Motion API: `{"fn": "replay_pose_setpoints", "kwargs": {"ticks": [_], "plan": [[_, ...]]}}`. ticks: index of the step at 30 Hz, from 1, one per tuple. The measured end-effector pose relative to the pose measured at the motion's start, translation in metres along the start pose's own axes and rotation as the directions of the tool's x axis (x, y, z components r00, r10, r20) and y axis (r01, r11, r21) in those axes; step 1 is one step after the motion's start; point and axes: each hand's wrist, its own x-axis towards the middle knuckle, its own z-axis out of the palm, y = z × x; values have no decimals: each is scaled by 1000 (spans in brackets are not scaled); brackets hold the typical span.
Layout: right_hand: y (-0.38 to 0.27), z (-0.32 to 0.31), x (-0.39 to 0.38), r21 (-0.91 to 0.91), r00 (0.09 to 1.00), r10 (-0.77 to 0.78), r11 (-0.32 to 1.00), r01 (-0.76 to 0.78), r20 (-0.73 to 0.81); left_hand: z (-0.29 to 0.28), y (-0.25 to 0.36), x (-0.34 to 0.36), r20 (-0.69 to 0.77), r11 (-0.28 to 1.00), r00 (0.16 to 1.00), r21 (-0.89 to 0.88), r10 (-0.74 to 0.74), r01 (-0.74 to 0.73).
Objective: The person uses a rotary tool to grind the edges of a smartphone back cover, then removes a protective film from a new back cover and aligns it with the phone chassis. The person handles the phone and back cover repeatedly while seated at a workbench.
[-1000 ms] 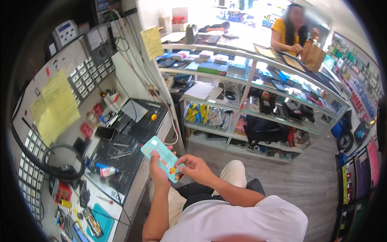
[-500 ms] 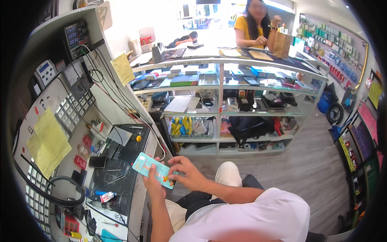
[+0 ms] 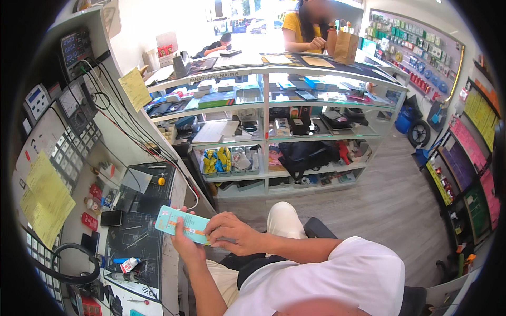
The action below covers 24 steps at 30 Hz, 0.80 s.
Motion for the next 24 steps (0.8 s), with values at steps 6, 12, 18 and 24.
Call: {"fn": "replay_pose_setpoints", "kwargs": {"ticks": [6,12,18,24], "plan": [[19,-5,24,527,830,552,732,-432,-87,-27,21,-10,-89,1000,996,-16,-23,22],[68,6,93,351,781,621,747,-564,-68,-61,37,-49,-114,994,993,-101,29,-41],[106,91,159,288,922,379,876,-386,83,-87,60,-78,-220,987,975,-146,32,-65],[156,164,198,-95,889,370,929,-358,268,-90,74,-98,-335,995,941,-58,54,-78]]}}
